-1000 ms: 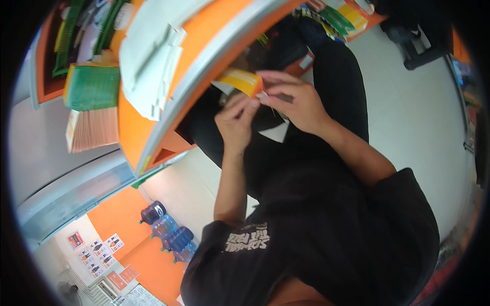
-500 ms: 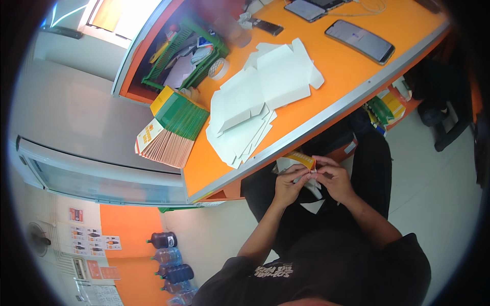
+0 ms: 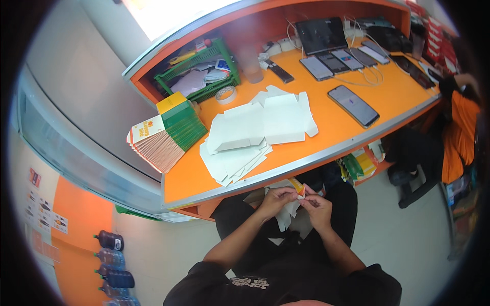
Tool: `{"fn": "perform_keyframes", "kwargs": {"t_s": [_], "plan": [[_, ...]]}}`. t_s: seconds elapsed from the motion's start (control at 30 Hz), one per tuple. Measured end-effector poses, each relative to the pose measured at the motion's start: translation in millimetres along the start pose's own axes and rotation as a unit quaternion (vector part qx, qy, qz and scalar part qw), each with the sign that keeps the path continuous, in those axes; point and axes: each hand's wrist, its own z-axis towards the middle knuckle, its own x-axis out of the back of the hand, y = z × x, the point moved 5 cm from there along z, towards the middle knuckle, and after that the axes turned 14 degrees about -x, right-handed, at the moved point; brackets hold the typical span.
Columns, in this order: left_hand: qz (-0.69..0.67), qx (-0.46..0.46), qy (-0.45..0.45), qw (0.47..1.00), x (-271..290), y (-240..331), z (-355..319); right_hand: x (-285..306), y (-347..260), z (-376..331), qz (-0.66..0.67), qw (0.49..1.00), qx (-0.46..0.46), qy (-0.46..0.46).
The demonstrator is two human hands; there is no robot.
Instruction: The person sits at a desk and repeatedly inserts white paper sheets into small rectangular paper packs. They fold the pack flaps and place the finished packs onto a stack on the desk.
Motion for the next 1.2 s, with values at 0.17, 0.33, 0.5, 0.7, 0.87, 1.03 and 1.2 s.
{"fn": "perform_keyframes", "kwargs": {"t_s": [0.17, 0.33, 0.5, 0.7, 0.87, 1.03, 1.2], "plan": [[-0.049, -0.090, 0.064, 0.993, -6.1, -5.7, -23.8, -15.8, 2.0, -3.8, -0.036, 0.999, 0.010, -0.028], [-0.034, -0.049, 0.089, 0.994, 15.4, -19.1, -26.5, -38.4, -12.4, -6.2, -0.187, 0.980, 0.074, -0.017], [-0.294, -0.022, 0.187, 0.937, 15.6, -6.0, -29.3, -69.1, -26.4, -16.5, -0.399, 0.892, 0.210, -0.032], [0.059, -0.089, 0.328, 0.939, 31.2, 5.0, -35.8, -70.4, -20.5, -8.4, -0.389, 0.907, 0.157, 0.026], [-0.003, -0.092, 0.277, 0.957, 7.0, 12.9, -35.7, -49.5, 6.4, 7.2, -0.327, 0.940, 0.097, 0.012], [0.327, -0.193, 0.051, 0.924, 15.5, 14.0, -28.2, -19.1, 31.3, 22.2, -0.049, 0.996, -0.064, 0.040], [0.432, -0.199, 0.002, 0.880, -11.0, 23.7, -38.3, -10.5, 33.8, 18.5, 0.008, 0.983, -0.172, 0.058]]}}
